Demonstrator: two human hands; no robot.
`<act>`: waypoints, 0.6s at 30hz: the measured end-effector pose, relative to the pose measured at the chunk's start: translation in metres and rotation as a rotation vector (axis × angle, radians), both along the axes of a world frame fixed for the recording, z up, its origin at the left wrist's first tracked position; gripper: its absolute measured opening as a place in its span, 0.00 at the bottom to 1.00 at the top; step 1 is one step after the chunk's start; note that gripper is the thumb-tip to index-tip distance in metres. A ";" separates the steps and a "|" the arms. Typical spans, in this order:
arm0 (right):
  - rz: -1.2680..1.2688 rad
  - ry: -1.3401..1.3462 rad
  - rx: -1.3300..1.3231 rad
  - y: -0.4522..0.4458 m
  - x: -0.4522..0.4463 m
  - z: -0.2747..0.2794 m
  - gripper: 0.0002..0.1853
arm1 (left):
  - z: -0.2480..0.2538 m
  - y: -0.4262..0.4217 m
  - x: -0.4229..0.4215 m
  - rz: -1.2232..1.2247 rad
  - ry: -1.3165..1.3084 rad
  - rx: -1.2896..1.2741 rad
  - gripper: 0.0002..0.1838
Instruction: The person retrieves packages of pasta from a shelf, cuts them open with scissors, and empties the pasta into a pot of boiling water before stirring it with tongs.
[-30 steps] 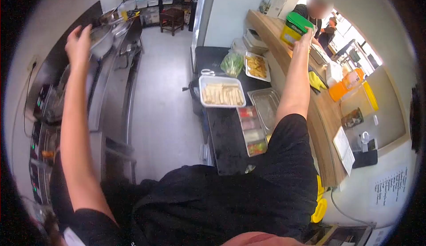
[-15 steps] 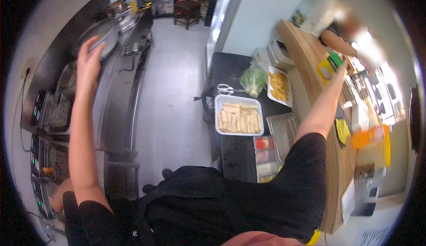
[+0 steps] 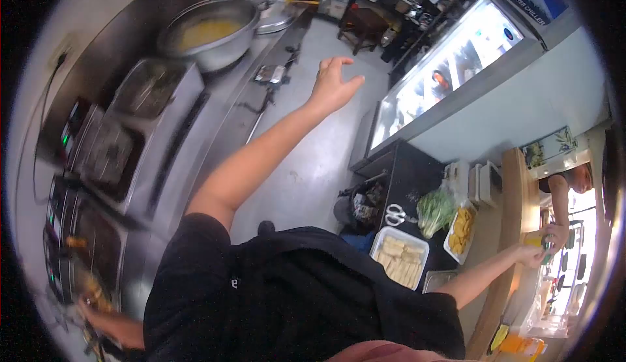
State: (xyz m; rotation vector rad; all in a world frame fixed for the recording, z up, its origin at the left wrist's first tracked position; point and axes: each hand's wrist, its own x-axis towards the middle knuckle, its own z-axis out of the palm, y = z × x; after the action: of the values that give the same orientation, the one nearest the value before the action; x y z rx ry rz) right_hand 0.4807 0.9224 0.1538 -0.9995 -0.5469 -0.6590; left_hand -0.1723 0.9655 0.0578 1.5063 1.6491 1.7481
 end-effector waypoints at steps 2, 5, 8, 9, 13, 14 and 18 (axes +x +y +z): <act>-0.017 -0.036 -0.059 0.018 -0.004 0.001 0.13 | 0.000 0.057 0.014 -0.084 -0.033 0.025 0.27; -0.076 -0.198 -0.118 0.045 -0.099 0.000 0.12 | 0.003 0.145 0.043 -0.125 0.023 0.077 0.27; 0.261 -0.254 -0.224 0.086 -0.170 0.001 0.15 | 0.010 0.229 0.087 -0.244 0.107 0.159 0.29; 0.367 -0.388 -0.297 0.101 -0.186 -0.006 0.17 | 0.012 0.255 0.099 -0.260 0.101 0.163 0.29; 0.626 -0.624 -0.542 0.245 -0.255 -0.084 0.13 | 0.028 0.357 0.123 -0.325 0.183 0.285 0.32; 0.624 -0.786 -0.658 0.286 -0.318 -0.061 0.06 | 0.029 0.389 0.119 -0.293 0.177 0.297 0.32; 0.905 -0.771 -0.797 0.457 -0.393 -0.084 0.07 | 0.051 0.529 0.081 -0.146 0.132 0.410 0.32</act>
State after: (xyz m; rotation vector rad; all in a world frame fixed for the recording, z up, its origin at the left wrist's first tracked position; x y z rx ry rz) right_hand 0.0873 1.3791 0.0694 -1.0461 -1.9061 0.0631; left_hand -0.0915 1.4944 0.1086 1.9018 1.2433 2.0275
